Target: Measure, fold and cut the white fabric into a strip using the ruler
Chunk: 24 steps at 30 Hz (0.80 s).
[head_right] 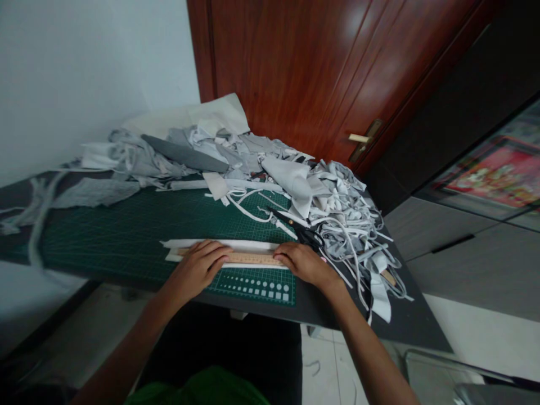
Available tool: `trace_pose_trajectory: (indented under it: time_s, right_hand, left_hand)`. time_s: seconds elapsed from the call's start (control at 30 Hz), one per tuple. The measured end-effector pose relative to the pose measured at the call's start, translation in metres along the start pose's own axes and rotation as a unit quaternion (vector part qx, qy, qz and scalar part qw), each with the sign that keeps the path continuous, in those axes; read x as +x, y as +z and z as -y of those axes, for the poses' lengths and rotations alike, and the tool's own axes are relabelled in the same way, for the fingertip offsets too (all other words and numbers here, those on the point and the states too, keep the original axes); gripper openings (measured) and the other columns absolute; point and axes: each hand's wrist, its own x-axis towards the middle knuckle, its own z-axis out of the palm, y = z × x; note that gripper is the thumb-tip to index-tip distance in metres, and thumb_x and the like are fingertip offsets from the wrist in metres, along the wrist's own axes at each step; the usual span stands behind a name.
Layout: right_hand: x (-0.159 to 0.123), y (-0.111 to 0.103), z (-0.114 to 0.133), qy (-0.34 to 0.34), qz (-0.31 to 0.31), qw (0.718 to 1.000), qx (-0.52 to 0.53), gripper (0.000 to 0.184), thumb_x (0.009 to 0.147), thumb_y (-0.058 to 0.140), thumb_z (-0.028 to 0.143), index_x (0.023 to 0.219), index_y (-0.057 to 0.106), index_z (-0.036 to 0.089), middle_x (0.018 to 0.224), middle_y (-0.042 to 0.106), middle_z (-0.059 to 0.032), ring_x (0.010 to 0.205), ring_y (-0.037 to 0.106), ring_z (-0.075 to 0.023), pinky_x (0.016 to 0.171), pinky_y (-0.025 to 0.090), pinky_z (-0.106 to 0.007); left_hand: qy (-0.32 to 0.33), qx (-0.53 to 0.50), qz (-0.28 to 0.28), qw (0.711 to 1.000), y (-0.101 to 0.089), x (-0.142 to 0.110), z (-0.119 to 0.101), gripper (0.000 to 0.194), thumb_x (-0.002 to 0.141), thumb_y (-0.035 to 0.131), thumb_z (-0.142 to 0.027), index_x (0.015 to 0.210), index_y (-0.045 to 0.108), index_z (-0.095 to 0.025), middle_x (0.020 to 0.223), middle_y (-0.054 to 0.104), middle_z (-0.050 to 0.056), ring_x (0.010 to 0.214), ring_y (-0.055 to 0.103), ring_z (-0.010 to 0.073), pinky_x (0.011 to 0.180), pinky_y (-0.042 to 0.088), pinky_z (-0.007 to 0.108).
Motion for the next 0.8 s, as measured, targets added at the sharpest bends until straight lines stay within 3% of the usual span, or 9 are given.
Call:
trace_pose_trajectory:
  time_s: [0.37, 0.57, 0.67, 0.8]
  right_hand:
    - [-0.004, 0.015, -0.015, -0.047, -0.100, 0.994, -0.018, 0.031, 0.109, 0.047, 0.037, 0.109, 0.073, 0.020, 0.105, 0.073, -0.0110, 0.100, 0.068, -0.0239, 0.094, 0.053, -0.039]
    - [0.002, 0.008, 0.002, -0.023, -0.021, 0.998, 0.055, 0.031, 0.109, 0.047, 0.036, 0.107, 0.073, 0.019, 0.104, 0.073, -0.0087, 0.097, 0.069, -0.0207, 0.091, 0.054, -0.034]
    - [0.018, 0.006, 0.007, -0.039, -0.005, 0.995, 0.087, 0.034, 0.110, 0.044, 0.034, 0.104, 0.074, 0.018, 0.099, 0.073, -0.0083, 0.093, 0.069, -0.0196, 0.088, 0.053, -0.033]
    - [0.047, 0.012, 0.009, -0.067, 0.011, 0.993, 0.094, 0.023, 0.106, 0.055, 0.024, 0.115, 0.075, 0.017, 0.107, 0.075, -0.0096, 0.100, 0.070, -0.0200, 0.089, 0.052, -0.031]
  left_hand:
    - [0.002, -0.029, 0.000, 1.000, -0.001, -0.003, 0.001, 0.035, 0.101, 0.046, -0.013, 0.126, 0.069, -0.021, 0.112, 0.067, 0.007, 0.109, 0.056, 0.0239, 0.098, 0.046, 0.045]
    - [0.012, -0.011, -0.001, 1.000, -0.002, -0.001, -0.001, 0.032, 0.100, 0.048, -0.013, 0.121, 0.071, -0.022, 0.107, 0.068, 0.006, 0.104, 0.058, 0.0234, 0.094, 0.048, 0.042]
    - [0.025, -0.010, 0.001, 1.000, -0.002, 0.000, 0.000, 0.030, 0.100, 0.049, -0.013, 0.117, 0.072, -0.021, 0.105, 0.069, 0.006, 0.102, 0.059, 0.0230, 0.092, 0.048, 0.041]
    - [0.032, -0.013, 0.000, 0.999, -0.001, -0.001, 0.002, 0.028, 0.099, 0.052, -0.012, 0.115, 0.074, -0.020, 0.105, 0.070, 0.006, 0.101, 0.061, 0.0230, 0.091, 0.049, 0.040]
